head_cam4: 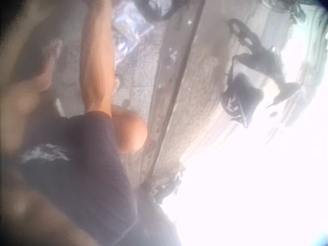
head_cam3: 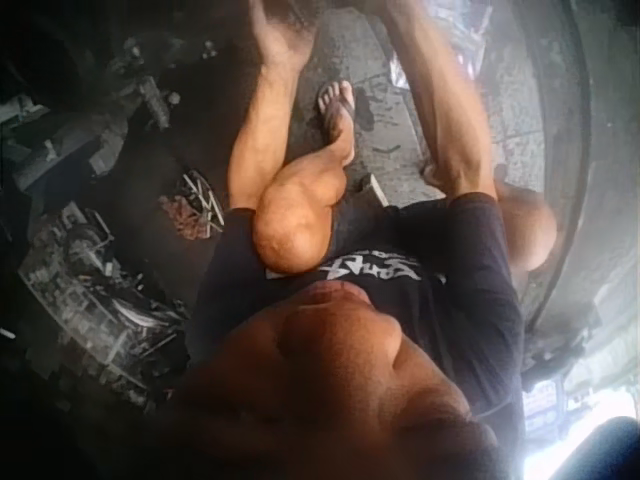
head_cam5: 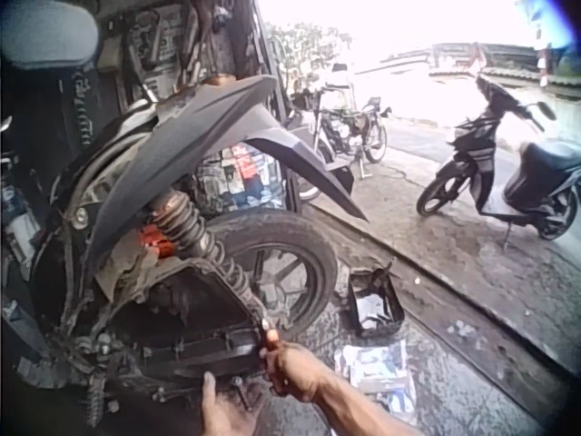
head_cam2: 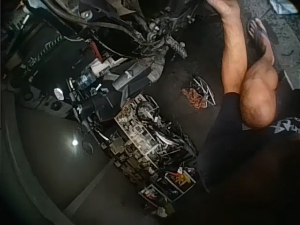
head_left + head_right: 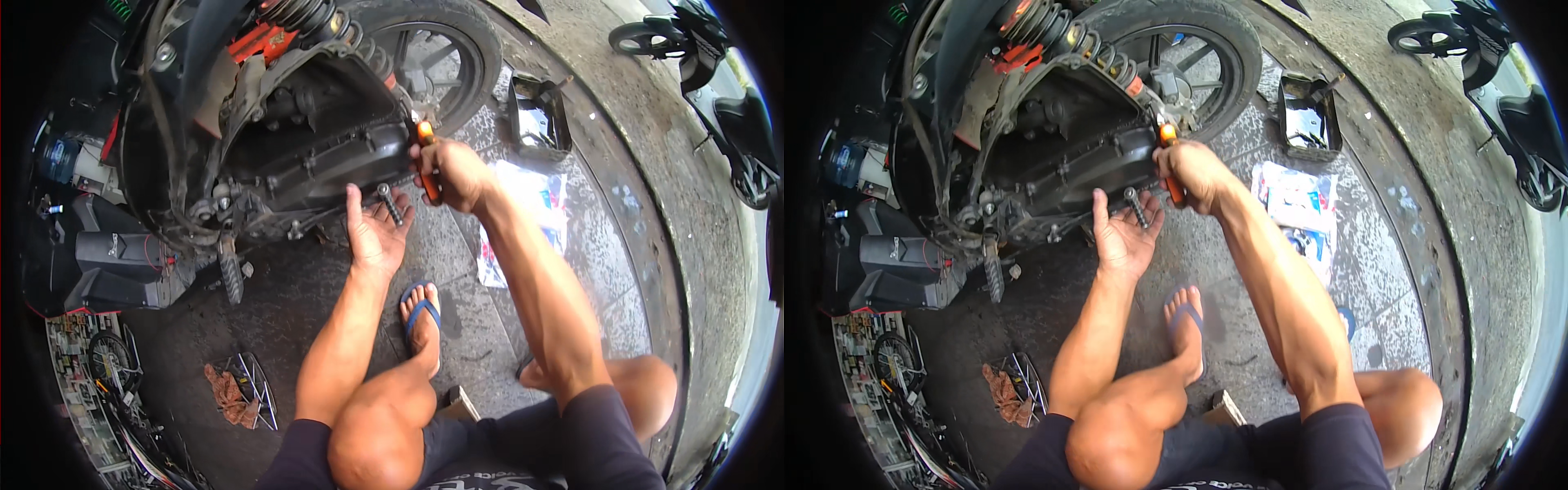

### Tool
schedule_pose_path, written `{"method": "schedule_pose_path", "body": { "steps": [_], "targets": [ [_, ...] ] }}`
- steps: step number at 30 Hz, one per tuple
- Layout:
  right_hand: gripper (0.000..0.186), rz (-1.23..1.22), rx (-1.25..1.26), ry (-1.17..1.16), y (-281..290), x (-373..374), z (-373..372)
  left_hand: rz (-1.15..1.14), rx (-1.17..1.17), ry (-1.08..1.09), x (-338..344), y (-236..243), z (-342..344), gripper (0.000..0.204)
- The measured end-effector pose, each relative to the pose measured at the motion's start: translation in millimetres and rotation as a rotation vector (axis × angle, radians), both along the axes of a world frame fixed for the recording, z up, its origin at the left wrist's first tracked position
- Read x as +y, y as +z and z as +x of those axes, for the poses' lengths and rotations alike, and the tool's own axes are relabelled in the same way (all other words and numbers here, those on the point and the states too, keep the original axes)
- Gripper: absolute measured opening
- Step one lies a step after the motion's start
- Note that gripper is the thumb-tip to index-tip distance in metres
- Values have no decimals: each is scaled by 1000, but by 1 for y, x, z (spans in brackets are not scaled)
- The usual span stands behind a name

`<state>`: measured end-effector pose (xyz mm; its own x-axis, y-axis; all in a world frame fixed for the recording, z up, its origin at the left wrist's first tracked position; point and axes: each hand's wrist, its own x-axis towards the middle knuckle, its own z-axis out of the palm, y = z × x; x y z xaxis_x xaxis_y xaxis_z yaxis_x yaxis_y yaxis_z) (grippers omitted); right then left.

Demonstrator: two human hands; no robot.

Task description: The person unscrews bolts from a motorcycle casing using a T-handle wrench, removes a component from the rear wheel area, and places parts into a metal tray.

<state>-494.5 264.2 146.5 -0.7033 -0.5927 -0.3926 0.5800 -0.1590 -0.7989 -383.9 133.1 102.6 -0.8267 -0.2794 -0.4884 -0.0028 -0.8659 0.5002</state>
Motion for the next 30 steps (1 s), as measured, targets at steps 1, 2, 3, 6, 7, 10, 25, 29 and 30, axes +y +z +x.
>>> {"method": "schedule_pose_path", "body": {
  "steps": [1, 2, 3, 6, 7, 10, 25, 29, 30],
  "targets": [
    [30, -11, 9, -8, 3, 2, 2, 50, 8, 72, 1, -7, -11, 62],
    [31, 3, -7, -18, 4, -1, 5, 98, 11, 150, -2, -15, -18, 61],
    [30, 13, 52, -10, -1, -5, 5, 145, 15, 230, -5, -23, -24, 60],
    [32, 146, -33, 4, 15, 7, 23, 254, -36, 326, 1, 6, -32, 56],
    [33, 136, -44, 1, 4, 22, 28, 242, -66, 319, 8, 7, -31, 54],
    [30, -47, -126, -12, 5, 36, 29, 271, -52, 301, 3, 4, -30, 51],
    [56, -80, -155, 172, 5, 26, -24, 275, -146, 348, 7, 13, -33, 50],
    [41, -67, -126, 123, 8, 23, -22, 275, -118, 337, 5, 11, -31, 50],
    [38, -54, -111, 110, 6, 21, -20, 273, -117, 338, 5, 12, -31, 50]
  ]
}}
